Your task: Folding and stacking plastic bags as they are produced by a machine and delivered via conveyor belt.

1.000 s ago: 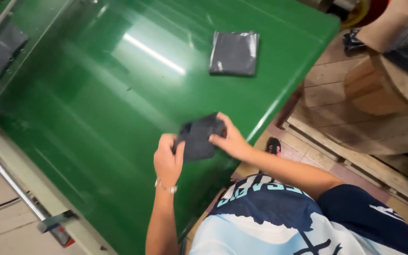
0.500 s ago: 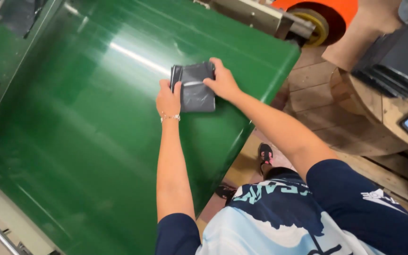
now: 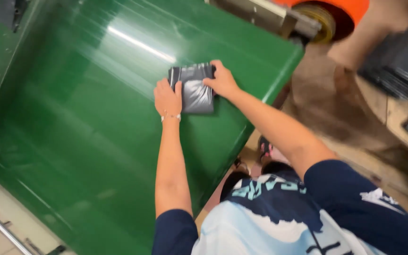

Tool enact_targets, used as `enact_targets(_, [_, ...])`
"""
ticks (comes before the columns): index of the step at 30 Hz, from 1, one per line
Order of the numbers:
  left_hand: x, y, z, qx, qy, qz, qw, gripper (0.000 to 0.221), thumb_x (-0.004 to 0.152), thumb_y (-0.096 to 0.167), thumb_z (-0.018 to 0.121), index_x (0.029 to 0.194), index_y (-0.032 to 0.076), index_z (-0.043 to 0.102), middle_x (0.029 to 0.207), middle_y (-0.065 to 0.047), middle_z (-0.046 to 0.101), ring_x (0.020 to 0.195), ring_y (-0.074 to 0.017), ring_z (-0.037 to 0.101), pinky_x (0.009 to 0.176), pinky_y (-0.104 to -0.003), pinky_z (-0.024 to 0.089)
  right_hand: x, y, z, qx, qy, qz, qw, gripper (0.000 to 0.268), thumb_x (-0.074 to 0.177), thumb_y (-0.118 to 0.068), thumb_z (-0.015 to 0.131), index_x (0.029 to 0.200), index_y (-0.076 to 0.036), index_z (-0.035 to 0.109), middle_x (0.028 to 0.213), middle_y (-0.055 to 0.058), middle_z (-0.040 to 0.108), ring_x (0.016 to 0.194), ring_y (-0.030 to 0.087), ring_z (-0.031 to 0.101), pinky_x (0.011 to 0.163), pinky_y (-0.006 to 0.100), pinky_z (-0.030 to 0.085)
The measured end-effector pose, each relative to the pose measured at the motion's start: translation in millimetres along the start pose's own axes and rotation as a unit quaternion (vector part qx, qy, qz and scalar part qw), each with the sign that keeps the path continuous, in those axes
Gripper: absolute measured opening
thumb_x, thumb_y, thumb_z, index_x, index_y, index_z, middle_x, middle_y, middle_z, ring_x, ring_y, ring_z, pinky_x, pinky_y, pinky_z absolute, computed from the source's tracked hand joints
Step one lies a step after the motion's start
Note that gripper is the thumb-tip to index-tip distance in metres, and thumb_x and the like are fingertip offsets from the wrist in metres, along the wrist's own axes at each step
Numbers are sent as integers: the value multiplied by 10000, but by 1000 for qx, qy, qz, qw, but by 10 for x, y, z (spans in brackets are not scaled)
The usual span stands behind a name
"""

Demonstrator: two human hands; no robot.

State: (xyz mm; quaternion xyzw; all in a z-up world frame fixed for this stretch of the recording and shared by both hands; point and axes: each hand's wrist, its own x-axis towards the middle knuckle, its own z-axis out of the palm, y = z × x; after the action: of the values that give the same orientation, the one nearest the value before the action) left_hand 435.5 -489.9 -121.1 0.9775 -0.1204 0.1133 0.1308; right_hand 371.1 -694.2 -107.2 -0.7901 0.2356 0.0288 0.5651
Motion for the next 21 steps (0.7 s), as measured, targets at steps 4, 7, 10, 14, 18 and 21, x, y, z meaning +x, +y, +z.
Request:
enact_targets(4, [59,-67,158,-60,-45,-57,996,488,841,533,741,1065,120,610,946,-75,625,977,-337,631,832,-486,545,21,223,136,-12,22,-3,1000,718,784,-277,789,1404,-148,451,1245,256,650,1201,363,622,1005,442,533])
enact_targets(7, [212,-170,291,-77,-54,-17,995,417,832,464,767,1027,113,653,914,-85,674,972,-333,627,892,-467,472,-294,-140,-50,-56,44,-79,994,744,840,-186,712,1474,-40,350,1385,298,539,1272,438,556,1060,528,472])
enact_targets(10, [222,-62,111,-235,-25,115,965,269,890,183,743,995,7,569,886,-163,543,911,-392,560,836,-443,461,-358,-207,-59,-281,124,-191,932,881,742,-281,811,1468,-36,377,1297,203,538,1156,429,558,968,526,490])
enact_targets(14, [-2,678,-827,-276,-40,275,920,245,909,135,743,1055,17,585,892,-157,569,865,-380,612,768,-407,512,-812,-433,-668,-263,119,-305,907,936,783,-360,809,1525,-48,332,1495,200,429,1412,398,383,1168,535,334])
enact_targets(18, [-145,1412,-1323,-314,-88,381,865,270,913,234,756,1023,68,573,932,-108,613,859,-352,638,745,-392,530,-1296,-286,-1310,-149,88,-381,908,522,1016,-377,516,1431,-77,415,1125,188,670,979,419,665,837,524,533])
enact_targets(21, [-290,2111,-1363,-332,-62,440,832,357,874,282,794,1070,77,576,1018,-87,613,928,-305,634,811,-387,529,-1693,8,-1842,-125,168,-320,924,329,986,-403,577,1204,-156,569,855,94,669,804,359,693,694,441,554])
